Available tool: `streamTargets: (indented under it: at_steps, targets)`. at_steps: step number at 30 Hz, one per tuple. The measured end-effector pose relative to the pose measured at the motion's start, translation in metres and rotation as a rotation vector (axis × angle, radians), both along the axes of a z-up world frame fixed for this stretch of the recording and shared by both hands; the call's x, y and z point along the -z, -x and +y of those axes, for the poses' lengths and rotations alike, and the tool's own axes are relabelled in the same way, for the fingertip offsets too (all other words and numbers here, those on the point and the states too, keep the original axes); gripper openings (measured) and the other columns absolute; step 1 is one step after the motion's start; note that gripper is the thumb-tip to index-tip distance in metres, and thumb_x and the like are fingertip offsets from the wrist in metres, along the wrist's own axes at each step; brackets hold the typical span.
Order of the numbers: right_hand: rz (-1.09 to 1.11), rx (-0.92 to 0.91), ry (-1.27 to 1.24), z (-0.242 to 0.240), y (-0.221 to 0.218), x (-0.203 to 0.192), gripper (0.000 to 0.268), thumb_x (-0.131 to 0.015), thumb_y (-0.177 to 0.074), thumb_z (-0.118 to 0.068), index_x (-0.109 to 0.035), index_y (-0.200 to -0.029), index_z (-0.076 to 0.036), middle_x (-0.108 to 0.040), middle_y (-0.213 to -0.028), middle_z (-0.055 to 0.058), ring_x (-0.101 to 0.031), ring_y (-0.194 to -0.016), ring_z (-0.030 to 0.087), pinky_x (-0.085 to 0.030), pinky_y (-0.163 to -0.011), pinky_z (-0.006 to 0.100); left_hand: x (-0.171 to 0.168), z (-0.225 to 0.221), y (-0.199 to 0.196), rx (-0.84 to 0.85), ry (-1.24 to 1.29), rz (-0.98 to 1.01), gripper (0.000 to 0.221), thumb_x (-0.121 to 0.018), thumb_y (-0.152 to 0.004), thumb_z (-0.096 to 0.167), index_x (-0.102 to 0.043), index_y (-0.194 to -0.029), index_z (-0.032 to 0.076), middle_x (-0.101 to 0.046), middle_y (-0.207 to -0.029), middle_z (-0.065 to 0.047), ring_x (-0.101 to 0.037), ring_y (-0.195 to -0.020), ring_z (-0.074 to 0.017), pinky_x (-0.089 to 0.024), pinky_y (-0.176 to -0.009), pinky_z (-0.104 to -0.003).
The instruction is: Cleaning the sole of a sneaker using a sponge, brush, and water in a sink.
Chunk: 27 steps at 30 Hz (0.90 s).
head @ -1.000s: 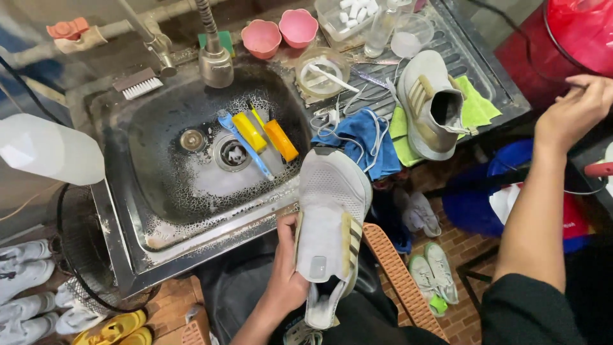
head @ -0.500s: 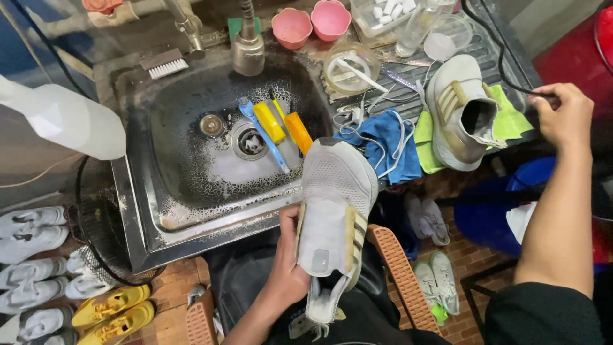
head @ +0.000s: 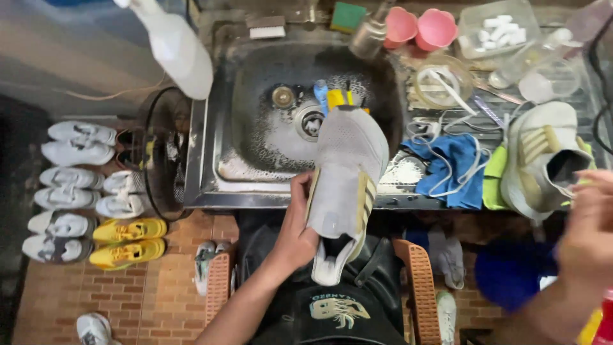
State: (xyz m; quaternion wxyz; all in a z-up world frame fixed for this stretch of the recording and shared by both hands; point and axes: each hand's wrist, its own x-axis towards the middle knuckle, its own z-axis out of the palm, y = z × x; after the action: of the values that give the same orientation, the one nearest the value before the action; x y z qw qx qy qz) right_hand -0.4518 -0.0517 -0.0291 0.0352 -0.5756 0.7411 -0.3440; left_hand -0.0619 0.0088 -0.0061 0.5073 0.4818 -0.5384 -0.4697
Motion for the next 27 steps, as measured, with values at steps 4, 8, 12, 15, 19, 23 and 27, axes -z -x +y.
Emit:
streamTargets:
  at_steps: [4,8,12,15,19,23,27]
  targets:
    - [-0.421,-0.825,0.028,0.042,-0.198,-0.042,0.053,-0.051,-0.074,-0.037,-0.038,-0.112,0.0,-0.035,-0.118,0.02,-0.037,-0.11,0.032,-0.034,-0.089,0.041,0.007,0.002,-0.014,-0.038,0.058,0.047,0.043,-0.035,-0.073,0.009,-0.023,-0.113,0.001,-0.04,-0.097,-0.016,-0.042,-0.09,-0.0269,-0.035,-0.078,-0.039]
    - [-0.893,-0.962,-0.119,0.053,-0.275,-0.01,0.103,-0.069,-0.062,-0.034,0.0,-0.133,-0.007,-0.01,-0.137,0.022,-0.022,-0.124,0.03,-0.024,-0.098,0.046,-0.012,0.012,-0.019,-0.066,0.06,0.07,0.043,-0.037,-0.078,0.004,-0.021,-0.117,-0.002,-0.039,-0.097,-0.023,-0.045,-0.088,-0.0374,-0.037,-0.076,-0.048]
    - [-0.891,-0.925,-0.055,0.045,-0.294,0.003,0.083,-0.052,-0.064,0.004,-0.006,-0.133,-0.006,-0.023,-0.132,0.019,-0.034,-0.116,0.024,-0.035,-0.093,0.037,-0.016,0.01,-0.038,-0.118,0.048,0.023,0.043,-0.04,-0.08,0.002,-0.022,-0.119,-0.003,-0.043,-0.099,-0.024,-0.048,-0.089,-0.0411,-0.04,-0.074,-0.048]
    - [-0.771,-0.872,0.016,0.046,-0.308,-0.007,0.07,-0.043,-0.07,-0.001,-0.017,-0.134,-0.008,-0.016,-0.138,0.013,-0.02,-0.125,0.028,-0.027,-0.097,0.044,-0.027,0.009,-0.047,-0.207,0.055,-0.04,0.056,-0.043,-0.074,-0.002,-0.021,-0.125,0.0,-0.038,-0.114,-0.027,-0.046,-0.098,-0.0464,-0.044,-0.074,-0.051]
    - [-0.233,-0.774,0.419,0.039,-0.314,-0.026,0.035,-0.057,-0.076,0.001,-0.044,-0.108,0.001,-0.038,-0.115,0.021,-0.045,-0.106,0.039,-0.043,-0.087,0.045,-0.028,0.004,-0.051,-0.195,0.06,-0.391,0.072,-0.044,-0.064,-0.004,-0.021,-0.13,0.013,-0.038,-0.115,-0.017,-0.05,-0.094,-0.0402,-0.047,-0.06,-0.05]
    - [-0.056,-0.794,0.738,0.031,-0.314,-0.031,0.014,-0.06,-0.075,0.017,-0.055,-0.083,0.006,-0.056,-0.087,0.026,-0.061,-0.08,0.039,-0.056,-0.071,0.043,-0.022,0.001,-0.045,-0.21,0.011,-0.585,0.071,-0.047,-0.067,0.007,-0.018,-0.131,0.016,-0.04,-0.111,-0.013,-0.055,-0.073,-0.034,-0.045,-0.043,-0.044]
    - [-0.045,-0.831,0.638,0.028,-0.306,-0.033,0.013,-0.062,-0.077,0.008,-0.057,-0.087,0.002,-0.057,-0.091,0.023,-0.061,-0.085,0.035,-0.055,-0.075,0.041,-0.026,-0.003,-0.05,-0.231,0.013,-0.54,0.069,-0.044,-0.067,0.007,-0.02,-0.131,0.018,-0.041,-0.11,-0.013,-0.054,-0.078,-0.0338,-0.045,-0.042,-0.043]
